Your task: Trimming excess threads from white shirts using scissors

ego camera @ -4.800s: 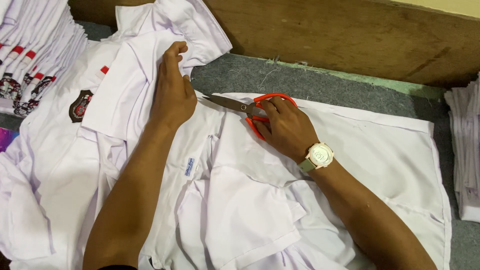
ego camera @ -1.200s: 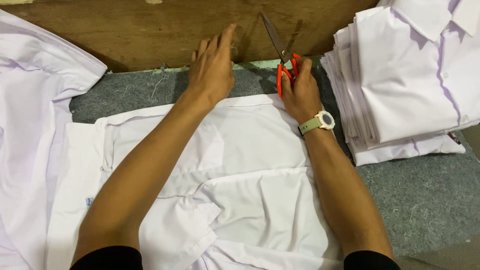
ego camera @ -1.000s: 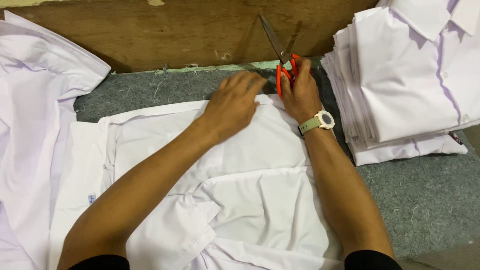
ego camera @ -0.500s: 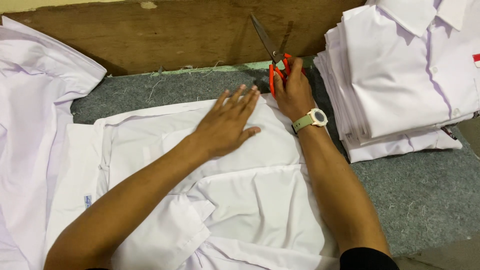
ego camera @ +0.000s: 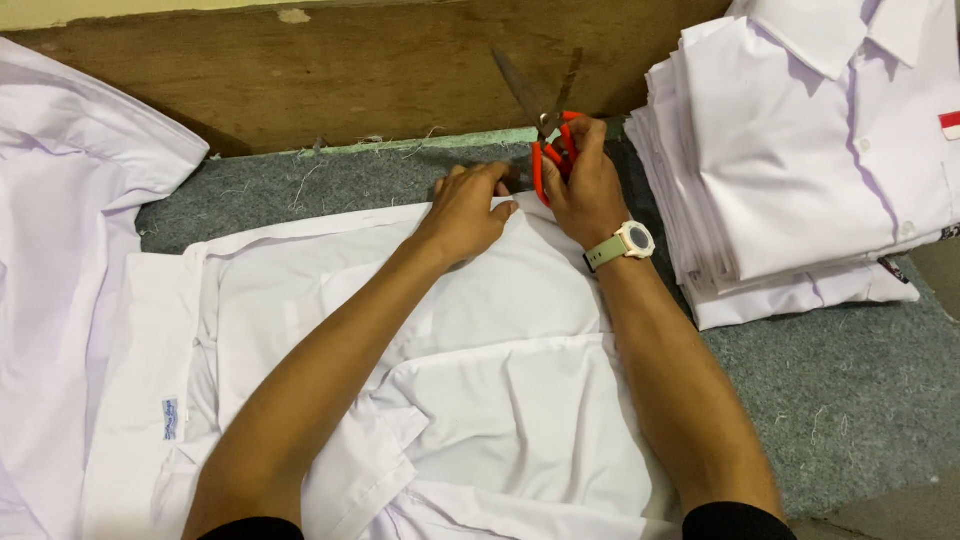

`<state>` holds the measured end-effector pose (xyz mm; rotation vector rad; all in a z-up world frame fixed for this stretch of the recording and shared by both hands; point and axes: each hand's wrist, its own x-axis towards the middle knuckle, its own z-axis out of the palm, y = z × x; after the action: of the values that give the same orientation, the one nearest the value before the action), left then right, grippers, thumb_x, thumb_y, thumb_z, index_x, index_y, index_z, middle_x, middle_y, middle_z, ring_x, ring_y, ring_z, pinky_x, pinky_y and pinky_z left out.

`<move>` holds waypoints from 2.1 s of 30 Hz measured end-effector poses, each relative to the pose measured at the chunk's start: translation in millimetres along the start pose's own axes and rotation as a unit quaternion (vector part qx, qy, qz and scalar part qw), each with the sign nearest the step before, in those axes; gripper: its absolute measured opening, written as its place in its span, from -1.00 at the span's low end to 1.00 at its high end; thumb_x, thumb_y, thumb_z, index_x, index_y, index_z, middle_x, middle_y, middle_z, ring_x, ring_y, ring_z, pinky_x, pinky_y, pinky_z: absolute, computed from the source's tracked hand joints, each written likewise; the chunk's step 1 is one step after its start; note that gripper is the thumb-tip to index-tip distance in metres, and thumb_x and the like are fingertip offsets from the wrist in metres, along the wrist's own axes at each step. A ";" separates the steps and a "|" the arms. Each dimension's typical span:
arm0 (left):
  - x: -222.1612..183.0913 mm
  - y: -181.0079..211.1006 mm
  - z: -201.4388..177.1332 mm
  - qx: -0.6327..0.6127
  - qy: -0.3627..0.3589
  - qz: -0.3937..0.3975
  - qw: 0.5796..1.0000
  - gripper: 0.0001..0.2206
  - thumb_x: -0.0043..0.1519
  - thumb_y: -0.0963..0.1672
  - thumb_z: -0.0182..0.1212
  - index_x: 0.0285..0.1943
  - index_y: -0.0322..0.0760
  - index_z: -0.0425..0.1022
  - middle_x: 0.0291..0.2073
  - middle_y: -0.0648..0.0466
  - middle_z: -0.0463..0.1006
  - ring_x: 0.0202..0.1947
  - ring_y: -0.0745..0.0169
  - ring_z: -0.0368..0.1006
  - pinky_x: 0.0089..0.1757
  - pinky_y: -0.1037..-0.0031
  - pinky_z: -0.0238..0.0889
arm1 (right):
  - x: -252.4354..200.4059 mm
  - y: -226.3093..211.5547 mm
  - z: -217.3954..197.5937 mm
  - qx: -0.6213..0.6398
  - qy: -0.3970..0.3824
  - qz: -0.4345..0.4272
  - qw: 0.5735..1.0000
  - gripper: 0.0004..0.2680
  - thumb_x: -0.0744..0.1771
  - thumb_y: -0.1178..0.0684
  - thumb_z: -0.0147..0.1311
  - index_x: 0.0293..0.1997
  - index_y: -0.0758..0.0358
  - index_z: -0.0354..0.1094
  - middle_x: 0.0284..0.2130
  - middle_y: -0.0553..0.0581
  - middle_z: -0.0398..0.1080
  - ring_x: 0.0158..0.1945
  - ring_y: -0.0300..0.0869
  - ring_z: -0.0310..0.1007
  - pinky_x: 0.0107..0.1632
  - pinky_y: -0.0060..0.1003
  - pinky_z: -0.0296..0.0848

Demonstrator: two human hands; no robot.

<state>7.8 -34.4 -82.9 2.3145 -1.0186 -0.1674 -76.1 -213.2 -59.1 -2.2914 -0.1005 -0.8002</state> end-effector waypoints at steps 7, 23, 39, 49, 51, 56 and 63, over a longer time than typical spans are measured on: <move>-9.7 8.3 -17.4 -0.149 0.005 0.004 0.989 -0.73 0.22 -0.13 0.26 0.11 -0.16 0.53 -0.20 0.11 0.66 0.01 -0.12 0.51 0.04 0.03 0.18 | 0.3 2.4 5.9 0.004 -0.034 0.010 0.999 -0.69 0.34 0.24 0.10 0.14 0.29 0.02 -0.25 0.51 0.45 -0.18 0.52 0.46 -0.24 0.25 0.41; -6.0 6.7 -25.6 -0.230 -0.081 -0.045 0.969 -0.80 0.23 -0.05 0.22 -0.05 -0.07 0.66 -0.16 0.05 0.66 0.10 -0.12 0.54 0.15 0.06 0.18 | -1.5 9.0 18.6 -0.041 -0.018 0.031 0.999 -0.64 0.31 0.28 0.14 0.13 0.26 0.00 -0.41 0.43 0.42 -0.36 0.41 0.44 -0.32 0.09 0.36; -10.0 2.3 -30.9 -0.127 -0.063 0.026 0.990 -0.82 0.32 -0.06 0.12 0.03 -0.10 0.51 -0.09 0.06 0.58 0.14 -0.09 0.42 0.14 0.00 0.09 | 5.2 -4.7 16.9 -0.098 -0.043 0.034 0.994 -0.66 0.34 0.16 0.20 0.15 0.21 0.06 -0.33 0.49 0.48 -0.25 0.52 0.47 -0.28 0.29 0.36; -108.6 28.0 -122.8 0.051 -0.069 0.073 0.994 -0.52 0.35 -0.09 0.11 0.46 -0.24 0.19 0.26 -0.18 0.33 0.30 -0.33 0.23 0.17 -0.07 0.10 | 8.8 10.6 23.6 -0.122 -0.036 -0.037 0.991 -0.70 0.32 0.14 0.32 0.07 0.35 0.25 -0.33 0.50 0.43 -0.24 0.50 0.47 -0.25 0.30 0.42; -155.6 38.5 -154.3 0.060 -0.068 0.064 0.994 -0.55 0.37 -0.10 0.05 0.46 -0.23 0.21 0.27 -0.17 0.34 0.33 -0.30 0.20 0.19 -0.03 0.04 | 8.4 12.6 22.0 -0.132 -0.049 -0.043 0.989 -0.68 0.33 0.11 0.30 0.13 0.29 0.24 -0.26 0.45 0.43 -0.14 0.44 0.47 -0.12 0.26 0.45; -239.1 3.1 -164.9 0.065 -0.067 -0.049 0.994 -0.53 0.39 -0.05 0.00 0.49 -0.25 0.22 0.32 -0.18 0.30 0.39 -0.29 0.14 0.26 -0.07 -0.05 | 3.1 2.3 25.0 -0.156 -0.043 -0.073 0.984 -0.66 0.33 0.11 0.34 0.16 0.28 0.24 -0.23 0.39 0.42 -0.10 0.37 0.47 -0.08 0.23 0.45; -262.0 -63.6 -114.4 0.120 0.073 -0.025 0.990 -0.61 0.36 0.04 -0.03 0.32 -0.06 0.42 0.26 0.13 0.37 0.32 0.04 0.17 0.19 0.12 -0.04 | 2.9 -2.9 23.1 -0.175 -0.090 -0.106 0.975 -0.65 0.37 0.07 0.21 0.27 0.30 0.24 0.03 0.33 0.40 0.05 0.20 0.39 0.07 0.06 0.37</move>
<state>-96.0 238.2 -57.4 2.5271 -0.9524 0.1092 -62.6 -196.7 -68.8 -2.7216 -0.3122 -0.7609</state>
